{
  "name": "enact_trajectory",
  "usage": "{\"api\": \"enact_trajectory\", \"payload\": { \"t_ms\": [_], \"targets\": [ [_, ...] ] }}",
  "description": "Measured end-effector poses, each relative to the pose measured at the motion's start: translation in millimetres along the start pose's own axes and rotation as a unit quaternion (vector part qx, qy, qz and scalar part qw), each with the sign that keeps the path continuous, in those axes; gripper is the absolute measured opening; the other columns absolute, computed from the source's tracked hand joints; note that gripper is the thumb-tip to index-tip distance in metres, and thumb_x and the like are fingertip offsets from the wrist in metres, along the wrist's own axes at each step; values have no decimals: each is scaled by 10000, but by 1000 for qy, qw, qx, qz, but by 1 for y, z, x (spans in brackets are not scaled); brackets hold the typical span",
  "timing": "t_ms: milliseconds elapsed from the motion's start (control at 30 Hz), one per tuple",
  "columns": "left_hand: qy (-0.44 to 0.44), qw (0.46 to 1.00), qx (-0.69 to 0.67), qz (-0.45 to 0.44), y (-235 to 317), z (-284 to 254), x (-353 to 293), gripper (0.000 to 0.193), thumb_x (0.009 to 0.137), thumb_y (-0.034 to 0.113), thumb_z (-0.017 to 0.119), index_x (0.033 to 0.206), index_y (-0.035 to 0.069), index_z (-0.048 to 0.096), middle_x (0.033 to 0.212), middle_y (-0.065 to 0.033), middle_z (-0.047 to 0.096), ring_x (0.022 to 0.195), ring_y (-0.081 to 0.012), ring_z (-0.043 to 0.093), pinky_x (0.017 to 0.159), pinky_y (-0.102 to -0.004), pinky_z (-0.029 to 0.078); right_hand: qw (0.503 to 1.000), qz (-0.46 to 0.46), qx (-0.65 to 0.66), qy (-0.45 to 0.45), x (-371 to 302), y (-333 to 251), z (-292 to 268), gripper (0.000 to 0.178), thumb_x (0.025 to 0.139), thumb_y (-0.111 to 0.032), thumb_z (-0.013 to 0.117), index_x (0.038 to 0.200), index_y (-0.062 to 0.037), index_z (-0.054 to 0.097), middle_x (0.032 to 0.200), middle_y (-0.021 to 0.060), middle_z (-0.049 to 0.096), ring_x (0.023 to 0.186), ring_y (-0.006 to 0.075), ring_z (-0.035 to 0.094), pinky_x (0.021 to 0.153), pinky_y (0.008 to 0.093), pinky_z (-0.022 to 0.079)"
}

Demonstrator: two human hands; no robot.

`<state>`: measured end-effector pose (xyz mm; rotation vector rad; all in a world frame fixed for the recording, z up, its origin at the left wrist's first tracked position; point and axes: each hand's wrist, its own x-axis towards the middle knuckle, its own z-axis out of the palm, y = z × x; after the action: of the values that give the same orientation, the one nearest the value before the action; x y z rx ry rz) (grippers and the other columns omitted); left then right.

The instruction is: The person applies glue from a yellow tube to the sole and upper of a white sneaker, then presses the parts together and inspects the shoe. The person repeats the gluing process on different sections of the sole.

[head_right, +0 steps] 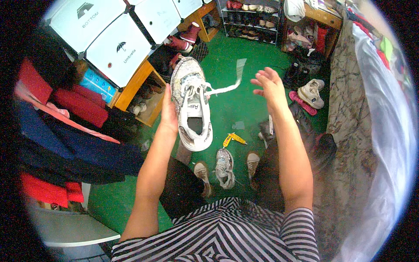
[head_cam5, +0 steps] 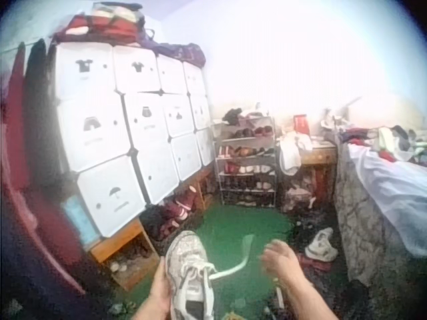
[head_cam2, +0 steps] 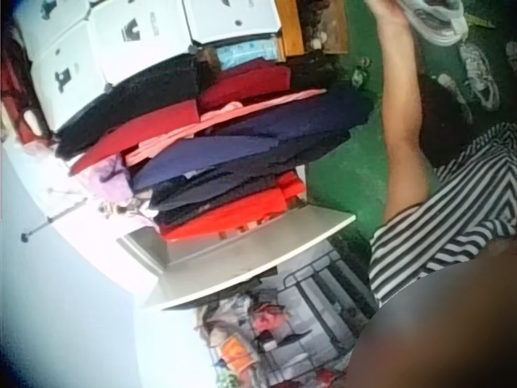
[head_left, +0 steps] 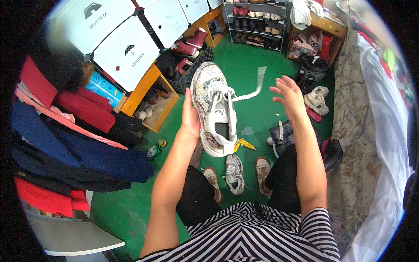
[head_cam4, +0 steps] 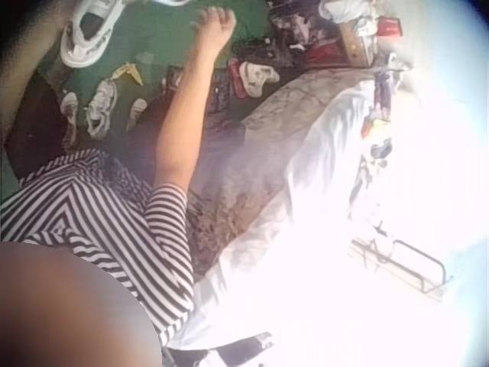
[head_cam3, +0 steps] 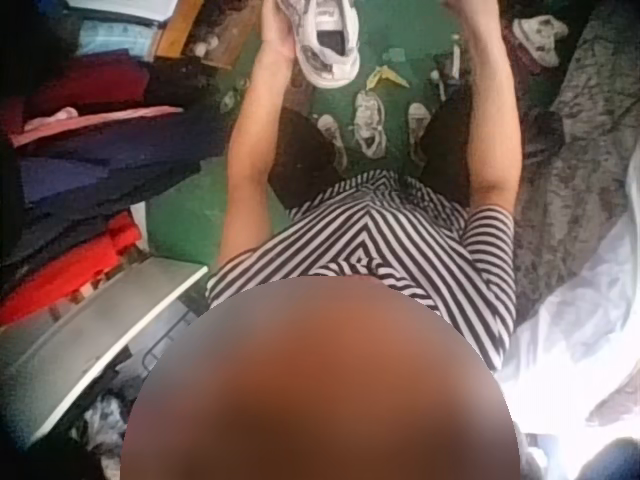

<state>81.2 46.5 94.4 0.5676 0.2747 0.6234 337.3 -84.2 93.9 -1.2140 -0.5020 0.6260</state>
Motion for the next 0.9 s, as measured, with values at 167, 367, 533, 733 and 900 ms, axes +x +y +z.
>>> {"api": "enact_trajectory", "payload": {
  "t_ms": [167,367,533,733,900],
  "targets": [
    [-7,997,51,58,0,17,-7,796,925,706,359,1426,92,444,1340,-159,571,1177,-345,588,1010,-504,474,973,-171,-123,-91,-16,-2,-2,259,845,-139,736,1072,-24,690,1293,134,593,1087,235,620,903,342,499],
    [7,995,59,84,11,15,-8,761,954,677,321,1440,101,426,1376,-143,545,1227,-319,555,1053,-492,436,764,-456,-364,-274,-81,-33,57,254,628,-206,842,835,-125,720,1496,151,406,1410,383,328,1137,521,291],
    [-15,995,80,62,0,6,-2,715,992,613,312,1482,95,361,1452,-139,468,1293,-298,498,1092,-463,403,723,-439,-467,-256,-79,-23,67,280,633,-210,825,785,-30,673,1540,164,329,1440,373,264,1150,551,251],
    [-18,996,83,11,-5,5,-1,723,984,638,294,1469,111,392,1416,-123,511,1269,-279,521,1077,-457,420,731,-454,-442,-253,-75,-14,68,170,688,-128,733,803,-13,684,1494,163,410,1399,355,355,1130,540,291],
    [-41,996,68,-50,0,8,-1,716,982,632,317,1452,100,413,1368,-124,557,1207,-269,576,1055,-438,451,841,-405,-274,-232,-74,-17,65,136,747,-64,680,854,20,691,1369,171,543,1298,377,474,1084,477,370]
  ]
}}
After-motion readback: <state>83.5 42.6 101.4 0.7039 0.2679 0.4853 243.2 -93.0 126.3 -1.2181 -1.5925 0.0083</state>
